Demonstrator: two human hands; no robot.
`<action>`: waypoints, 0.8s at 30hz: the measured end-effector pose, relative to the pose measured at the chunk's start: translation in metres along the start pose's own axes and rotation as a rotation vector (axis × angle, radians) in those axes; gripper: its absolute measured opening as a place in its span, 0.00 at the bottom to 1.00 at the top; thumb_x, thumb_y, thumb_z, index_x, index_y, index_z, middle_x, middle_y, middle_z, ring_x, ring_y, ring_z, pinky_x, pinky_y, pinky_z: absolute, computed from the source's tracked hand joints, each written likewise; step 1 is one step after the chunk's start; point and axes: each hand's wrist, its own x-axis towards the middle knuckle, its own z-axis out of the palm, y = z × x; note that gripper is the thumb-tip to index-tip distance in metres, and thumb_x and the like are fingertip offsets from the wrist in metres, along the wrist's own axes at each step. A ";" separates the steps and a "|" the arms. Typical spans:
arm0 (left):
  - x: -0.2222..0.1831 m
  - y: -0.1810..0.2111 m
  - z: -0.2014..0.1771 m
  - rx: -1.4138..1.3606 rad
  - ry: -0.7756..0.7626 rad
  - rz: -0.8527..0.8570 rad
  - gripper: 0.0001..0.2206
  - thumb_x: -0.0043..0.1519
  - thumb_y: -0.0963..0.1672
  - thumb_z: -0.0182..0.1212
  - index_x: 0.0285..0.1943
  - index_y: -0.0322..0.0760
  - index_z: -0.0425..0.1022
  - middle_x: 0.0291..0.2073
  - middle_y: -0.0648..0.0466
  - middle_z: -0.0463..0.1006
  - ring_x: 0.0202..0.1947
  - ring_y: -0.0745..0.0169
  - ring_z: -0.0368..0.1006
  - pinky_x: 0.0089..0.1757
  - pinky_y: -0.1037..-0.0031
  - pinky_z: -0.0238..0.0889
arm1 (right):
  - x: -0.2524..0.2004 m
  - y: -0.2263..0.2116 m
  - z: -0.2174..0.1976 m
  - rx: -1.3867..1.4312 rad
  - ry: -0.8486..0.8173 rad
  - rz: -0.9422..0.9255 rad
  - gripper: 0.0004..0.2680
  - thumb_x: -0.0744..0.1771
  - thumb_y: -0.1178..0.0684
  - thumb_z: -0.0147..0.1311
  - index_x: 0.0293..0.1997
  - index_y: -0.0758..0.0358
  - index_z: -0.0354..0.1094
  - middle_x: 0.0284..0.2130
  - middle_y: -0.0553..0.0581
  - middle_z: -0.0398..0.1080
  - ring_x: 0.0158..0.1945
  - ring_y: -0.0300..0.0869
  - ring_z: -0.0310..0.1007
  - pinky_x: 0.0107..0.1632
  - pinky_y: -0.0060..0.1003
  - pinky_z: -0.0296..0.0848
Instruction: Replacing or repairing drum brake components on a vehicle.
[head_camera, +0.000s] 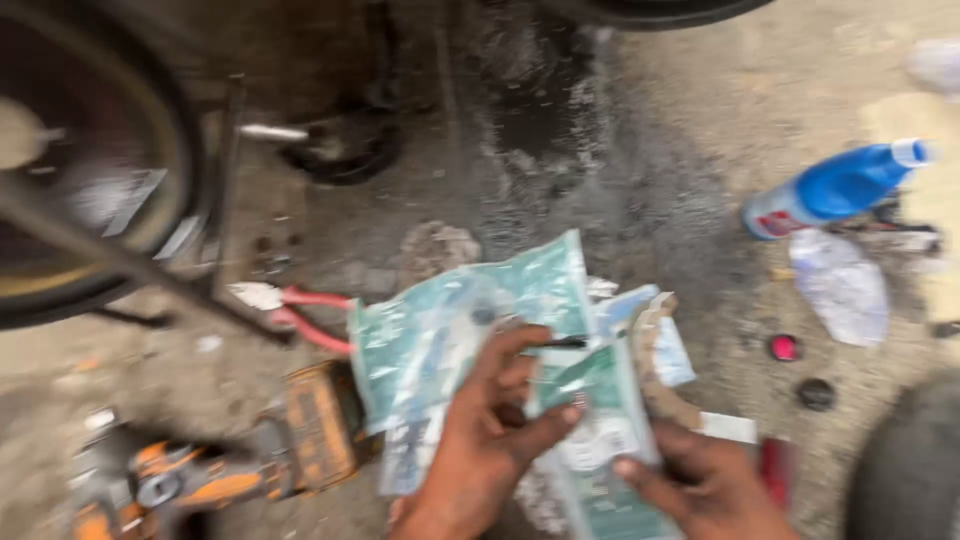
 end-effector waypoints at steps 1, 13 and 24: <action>0.003 -0.007 0.002 0.021 0.070 0.037 0.29 0.55 0.36 0.68 0.67 0.36 0.64 0.43 0.52 0.83 0.34 0.72 0.73 0.32 0.79 0.62 | -0.003 -0.005 -0.002 -0.051 -0.066 -0.031 0.15 0.63 0.57 0.63 0.56 0.62 0.78 0.39 0.59 0.83 0.42 0.40 0.80 0.46 0.39 0.78; 0.004 -0.034 0.000 0.106 0.181 -0.223 0.15 0.59 0.45 0.64 0.53 0.35 0.85 0.38 0.49 0.90 0.37 0.65 0.80 0.41 0.72 0.74 | -0.023 0.011 -0.009 0.056 0.050 -0.237 0.10 0.61 0.55 0.65 0.45 0.62 0.81 0.39 0.54 0.83 0.44 0.38 0.82 0.46 0.35 0.79; 0.014 -0.060 -0.015 -0.086 0.328 -0.324 0.21 0.57 0.42 0.69 0.60 0.33 0.77 0.37 0.43 0.87 0.33 0.59 0.82 0.36 0.68 0.76 | -0.017 0.081 -0.101 -0.751 0.690 0.161 0.19 0.60 0.43 0.68 0.51 0.61 0.71 0.37 0.58 0.77 0.42 0.54 0.79 0.46 0.48 0.76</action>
